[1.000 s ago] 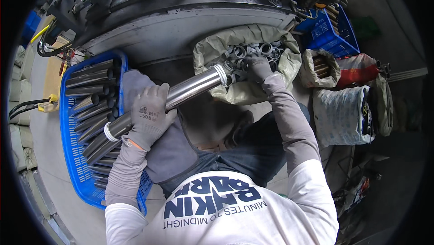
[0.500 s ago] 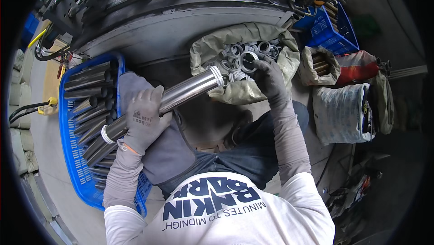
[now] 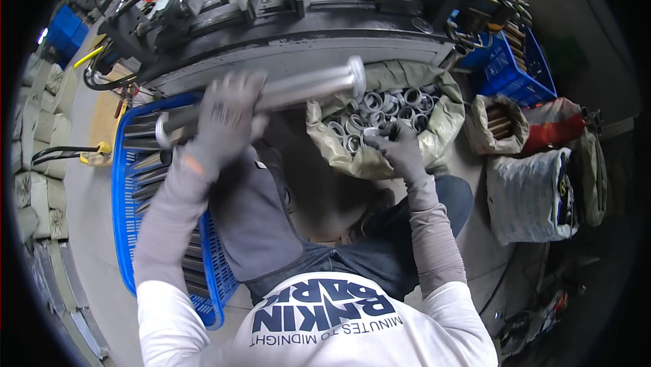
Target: The recorder is seen assembling pipes in a factory setting.
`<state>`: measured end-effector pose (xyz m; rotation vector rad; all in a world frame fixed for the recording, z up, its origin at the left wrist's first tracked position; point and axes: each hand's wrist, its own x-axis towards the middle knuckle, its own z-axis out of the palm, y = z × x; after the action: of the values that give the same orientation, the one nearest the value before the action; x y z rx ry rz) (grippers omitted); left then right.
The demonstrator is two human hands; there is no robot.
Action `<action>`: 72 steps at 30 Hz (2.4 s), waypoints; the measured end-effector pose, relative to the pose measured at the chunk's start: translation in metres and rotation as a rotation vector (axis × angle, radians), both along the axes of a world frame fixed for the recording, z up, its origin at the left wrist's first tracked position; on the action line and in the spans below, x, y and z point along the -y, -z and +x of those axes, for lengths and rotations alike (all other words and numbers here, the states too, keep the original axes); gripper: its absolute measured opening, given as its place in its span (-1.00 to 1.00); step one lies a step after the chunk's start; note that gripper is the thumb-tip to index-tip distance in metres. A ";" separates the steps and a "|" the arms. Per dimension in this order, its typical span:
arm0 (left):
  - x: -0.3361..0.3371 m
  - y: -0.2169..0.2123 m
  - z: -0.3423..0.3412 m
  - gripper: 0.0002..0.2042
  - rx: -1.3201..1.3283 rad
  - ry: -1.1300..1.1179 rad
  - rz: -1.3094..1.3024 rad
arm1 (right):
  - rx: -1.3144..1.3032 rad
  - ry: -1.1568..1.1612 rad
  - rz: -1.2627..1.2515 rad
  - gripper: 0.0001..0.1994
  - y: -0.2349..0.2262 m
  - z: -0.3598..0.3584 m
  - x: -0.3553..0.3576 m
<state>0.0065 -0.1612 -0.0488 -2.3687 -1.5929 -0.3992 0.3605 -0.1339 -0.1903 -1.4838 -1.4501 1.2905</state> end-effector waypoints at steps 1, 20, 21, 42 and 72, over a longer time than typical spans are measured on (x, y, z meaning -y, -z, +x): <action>-0.030 -0.008 0.003 -0.41 -0.034 -0.021 0.097 | 0.220 -0.037 0.011 -0.66 0.004 -0.002 -0.001; -0.301 -0.020 -0.015 -0.60 -0.215 -0.458 0.032 | -0.011 -0.280 0.182 -0.53 0.014 -0.006 -0.011; -0.291 -0.013 -0.018 -0.60 -0.218 -0.475 0.030 | -0.109 -0.308 0.150 -0.53 0.018 -0.006 -0.011; 0.301 0.180 -0.306 -0.62 0.017 -0.563 -0.303 | 0.006 -0.362 0.445 -0.57 -0.004 -0.011 0.009; 0.089 0.049 0.040 -0.53 0.132 -0.095 -0.414 | 0.051 -0.198 0.782 -0.62 -0.005 -0.100 0.047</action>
<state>0.0468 -0.2500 -0.0979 -2.5884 -2.0066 -0.2268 0.2603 -0.1812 -0.1853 -0.8657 -1.8753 0.6443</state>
